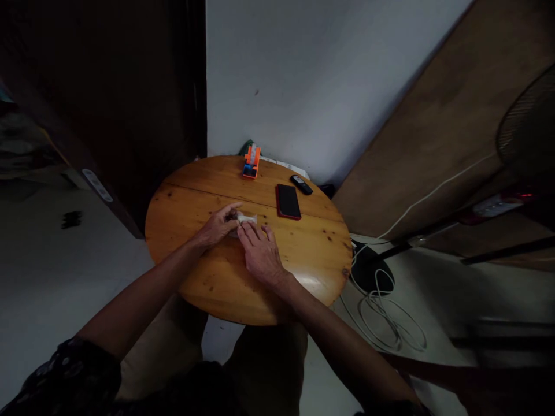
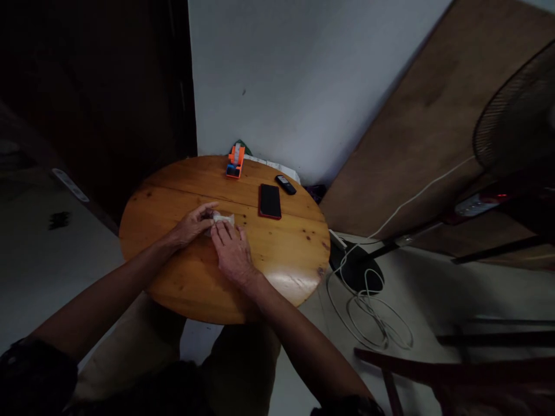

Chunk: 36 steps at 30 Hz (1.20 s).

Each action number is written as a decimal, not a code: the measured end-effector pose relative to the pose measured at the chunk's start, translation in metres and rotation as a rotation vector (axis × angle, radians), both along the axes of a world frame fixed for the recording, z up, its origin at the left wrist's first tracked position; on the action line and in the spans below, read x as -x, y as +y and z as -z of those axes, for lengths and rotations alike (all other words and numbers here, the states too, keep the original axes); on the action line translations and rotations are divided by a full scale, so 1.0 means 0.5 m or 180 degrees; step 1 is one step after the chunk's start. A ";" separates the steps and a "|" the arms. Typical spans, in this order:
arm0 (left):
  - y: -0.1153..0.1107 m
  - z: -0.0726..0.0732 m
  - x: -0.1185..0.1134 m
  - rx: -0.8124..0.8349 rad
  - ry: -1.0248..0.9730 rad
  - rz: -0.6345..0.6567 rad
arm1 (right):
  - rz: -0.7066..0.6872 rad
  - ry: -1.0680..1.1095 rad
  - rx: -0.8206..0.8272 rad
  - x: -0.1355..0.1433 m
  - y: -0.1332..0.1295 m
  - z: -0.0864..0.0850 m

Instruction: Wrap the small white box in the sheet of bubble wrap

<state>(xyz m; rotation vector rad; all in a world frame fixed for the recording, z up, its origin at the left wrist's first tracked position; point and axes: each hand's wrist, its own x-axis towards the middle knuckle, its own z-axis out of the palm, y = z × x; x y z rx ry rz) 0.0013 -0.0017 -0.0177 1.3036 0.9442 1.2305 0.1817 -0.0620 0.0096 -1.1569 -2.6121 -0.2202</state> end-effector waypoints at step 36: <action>-0.007 -0.014 0.000 0.0066 0.0281 0.0030 | -0.0135 0.1474 0.0228 -0.048 0.078 -0.035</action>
